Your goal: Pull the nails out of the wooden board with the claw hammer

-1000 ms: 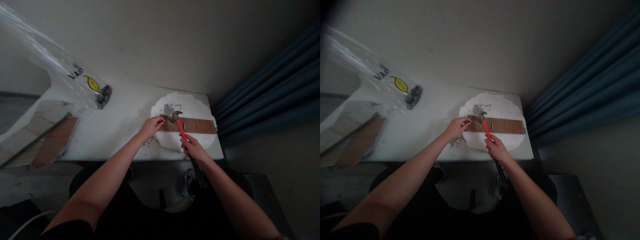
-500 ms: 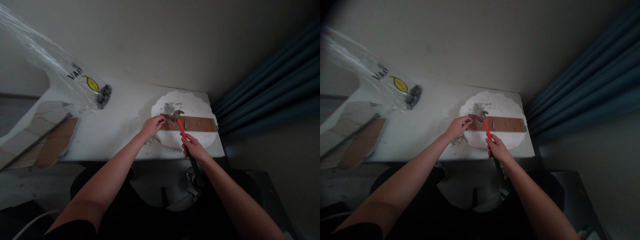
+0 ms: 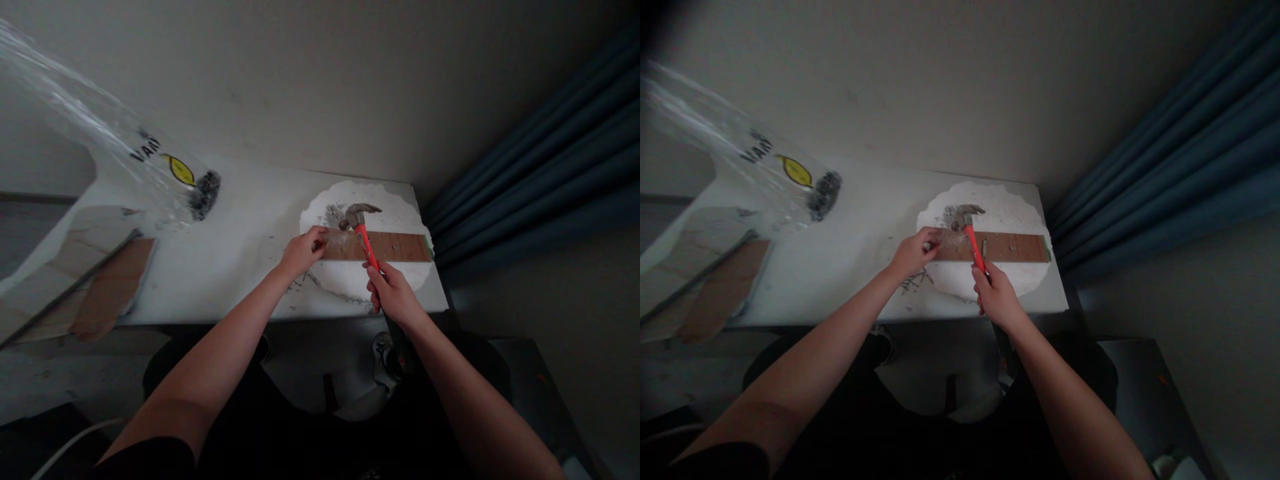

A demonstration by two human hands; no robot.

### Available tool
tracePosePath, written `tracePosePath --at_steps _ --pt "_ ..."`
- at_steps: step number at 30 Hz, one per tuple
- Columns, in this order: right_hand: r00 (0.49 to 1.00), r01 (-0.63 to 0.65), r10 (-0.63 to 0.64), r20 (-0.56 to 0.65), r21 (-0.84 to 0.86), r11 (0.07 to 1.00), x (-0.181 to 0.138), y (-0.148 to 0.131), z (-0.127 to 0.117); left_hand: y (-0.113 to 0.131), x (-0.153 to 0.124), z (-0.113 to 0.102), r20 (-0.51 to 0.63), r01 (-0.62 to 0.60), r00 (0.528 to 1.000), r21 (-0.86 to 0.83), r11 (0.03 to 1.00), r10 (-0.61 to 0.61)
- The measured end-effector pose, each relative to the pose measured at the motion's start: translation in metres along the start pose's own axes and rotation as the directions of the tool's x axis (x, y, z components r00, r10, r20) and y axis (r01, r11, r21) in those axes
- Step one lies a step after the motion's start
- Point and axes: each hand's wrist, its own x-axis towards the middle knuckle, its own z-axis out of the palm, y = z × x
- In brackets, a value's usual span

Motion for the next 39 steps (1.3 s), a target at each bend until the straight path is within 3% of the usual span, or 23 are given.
tracePosePath --at_steps 3,7,10,14,27,39 --pt "0.998 0.056 -0.054 0.032 -0.057 0.997 -0.005 -0.012 -0.004 -0.001 -0.001 0.0 -0.02 0.012 1.0 -0.006 1.0 -0.012" --pt "0.994 0.039 -0.03 0.107 -0.083 0.996 -0.011 -0.023 -0.006 -0.003 -0.001 0.001 -0.028 -0.004 1.0 -0.028 1.0 0.003" --pt "0.99 0.012 -0.002 0.14 -0.066 0.998 -0.012 -0.024 -0.004 -0.004 -0.001 0.001 -0.036 0.01 0.999 -0.028 1.0 -0.011" --pt "0.983 0.065 -0.039 0.178 -0.14 0.988 -0.011 -0.021 0.0 -0.004 -0.002 0.002 -0.057 0.034 0.998 -0.005 0.999 -0.035" --pt "0.973 0.216 -0.182 0.14 -0.289 0.932 -0.006 -0.007 0.009 -0.009 -0.002 0.006 -0.041 0.054 0.998 0.013 0.998 -0.053" --pt "0.974 0.21 -0.172 0.146 -0.308 0.928 -0.008 -0.009 0.006 -0.009 -0.002 0.005 -0.028 0.048 0.998 0.031 0.998 -0.047"
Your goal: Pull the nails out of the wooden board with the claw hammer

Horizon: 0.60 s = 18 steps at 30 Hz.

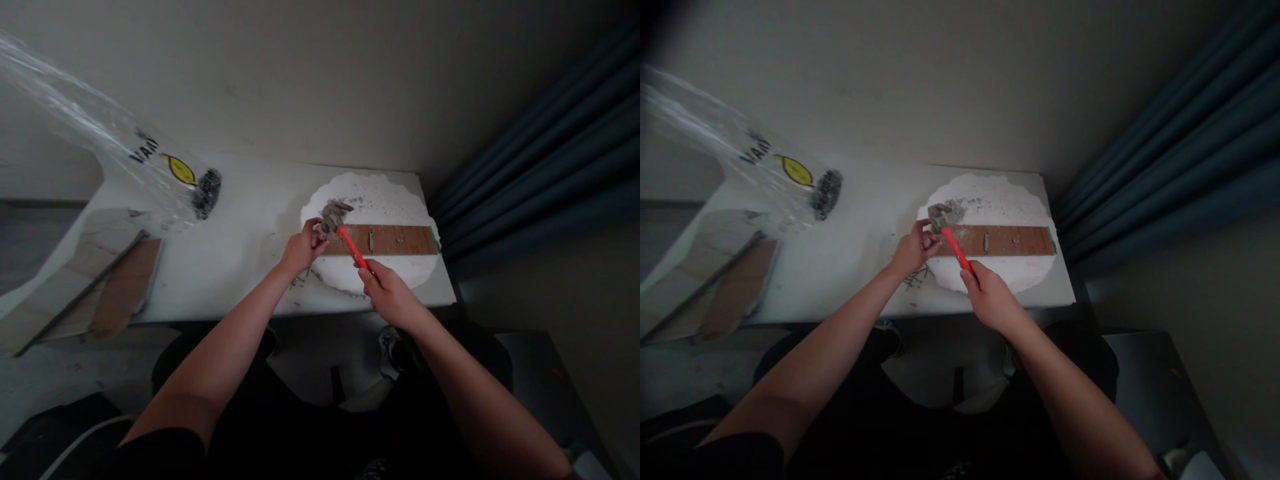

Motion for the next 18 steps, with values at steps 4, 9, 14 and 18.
tracePosePath --at_steps 4,9,14,18 --pt "1.0 0.013 -0.013 0.02 0.006 1.0 0.002 0.0029 0.0002 0.0004 0.0004 -0.0001 -0.004 0.01 1.0 -0.005 1.0 -0.01" --pt "1.0 -0.012 0.012 0.014 0.001 1.0 0.0034 0.0037 0.0003 0.0014 0.0 -0.0001 -0.003 0.001 1.0 0.003 1.0 -0.001" --pt "1.0 0.005 -0.004 -0.019 0.061 0.998 0.0027 0.0031 0.0014 0.0004 -0.0003 0.0005 0.003 -0.007 1.0 -0.014 1.0 0.007" --pt "1.0 0.0 0.0 0.01 0.016 1.0 0.0038 0.0034 0.0035 -0.0004 0.0 0.0007 -0.002 -0.004 1.0 -0.004 1.0 0.004"
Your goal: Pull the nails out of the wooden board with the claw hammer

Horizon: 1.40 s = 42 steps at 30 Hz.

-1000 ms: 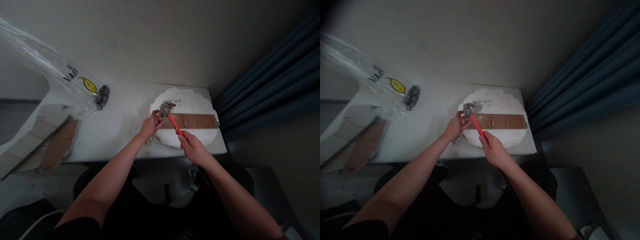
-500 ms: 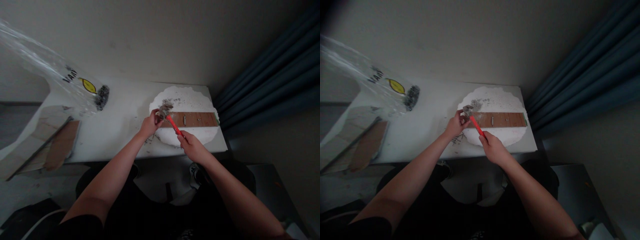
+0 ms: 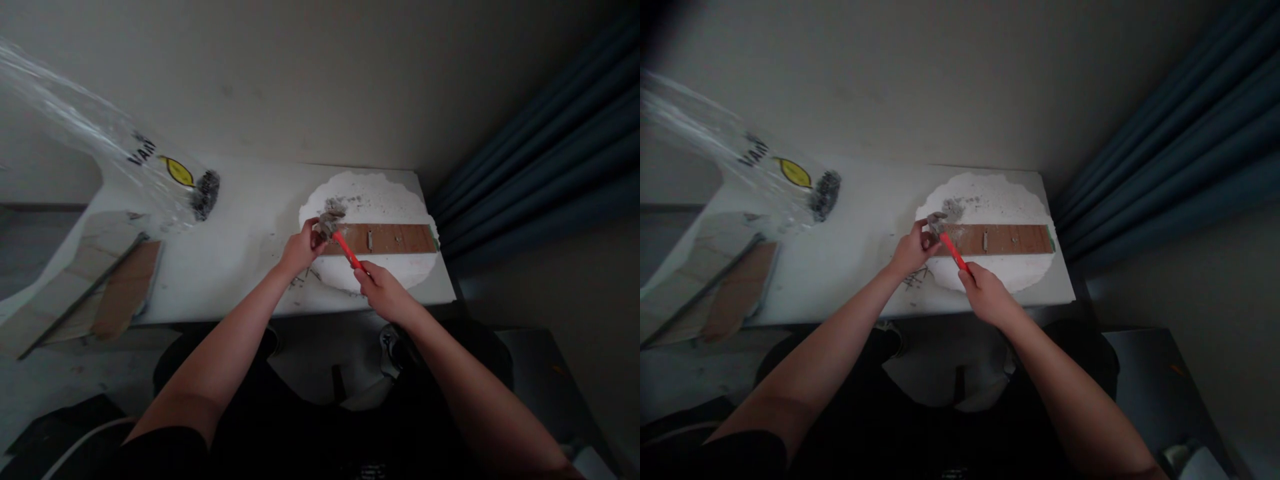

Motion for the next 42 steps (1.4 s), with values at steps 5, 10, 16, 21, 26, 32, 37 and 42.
tracePosePath --at_steps 5,10,16,21,26,32,37,42 --pt "1.0 0.017 -0.017 -0.023 0.032 0.999 0.0 0.001 0.002 0.0 0.001 0.0 0.027 0.017 1.0 -0.021 1.0 -0.016" --pt "1.0 0.011 -0.011 -0.006 -0.008 1.0 -0.001 0.003 0.005 -0.001 0.002 0.0 0.01 0.03 1.0 -0.008 1.0 -0.03" --pt "1.0 -0.007 0.007 -0.015 0.013 1.0 -0.003 0.002 0.007 0.0 0.002 -0.004 0.031 0.029 0.999 0.02 0.999 -0.03" --pt "0.999 0.009 -0.007 -0.039 0.042 0.999 -0.002 0.002 0.005 -0.001 0.003 -0.015 0.05 0.023 0.999 -0.053 0.998 -0.021" --pt "0.999 -0.011 0.01 -0.031 -0.009 1.0 0.0 0.001 0.004 -0.001 0.004 -0.018 -0.013 0.052 0.999 -0.049 0.997 -0.052" --pt "0.996 0.02 -0.014 -0.084 0.072 0.997 -0.005 -0.003 0.001 0.0 0.003 -0.006 0.061 -0.096 0.993 -0.006 0.995 0.097" --pt "1.0 0.005 -0.005 -0.029 0.013 1.0 -0.004 0.001 0.004 -0.004 0.005 -0.004 0.057 -0.085 0.995 -0.035 0.996 0.087" --pt "0.999 -0.004 0.004 -0.034 -0.014 1.0 -0.003 0.002 0.008 -0.008 0.006 -0.003 0.064 -0.076 0.995 -0.039 0.996 0.078"
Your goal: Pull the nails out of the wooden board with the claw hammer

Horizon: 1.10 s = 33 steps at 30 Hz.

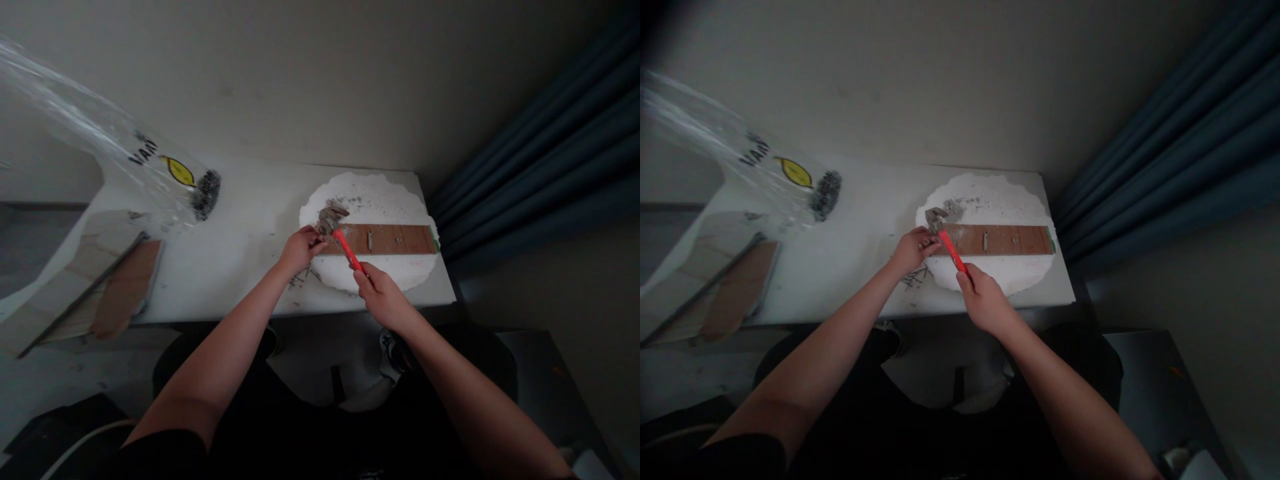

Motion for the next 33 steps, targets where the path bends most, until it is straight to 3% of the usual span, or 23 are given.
tracePosePath --at_steps 7,15,23,28,33 --pt "0.999 0.02 -0.02 -0.033 0.003 1.0 0.001 -0.004 -0.001 0.0 0.002 0.001 -0.008 0.002 1.0 -0.082 0.997 -0.002" --pt "0.999 0.011 -0.011 -0.033 -0.025 1.0 0.0 0.002 0.005 -0.001 0.003 0.001 0.017 0.009 1.0 -0.051 0.999 -0.008" --pt "0.998 0.023 -0.022 -0.058 0.007 1.0 -0.003 0.002 0.009 0.003 0.004 -0.015 -0.002 0.153 0.988 -0.004 0.988 -0.153" --pt "0.999 -0.026 0.025 -0.02 -0.031 0.999 0.0 0.012 0.013 0.004 0.004 -0.026 -0.02 0.178 0.984 0.011 0.984 -0.178" --pt "0.999 0.006 -0.006 -0.037 -0.015 1.0 0.0 0.016 0.015 0.007 0.003 -0.023 -0.009 0.175 0.985 0.066 0.982 -0.175"
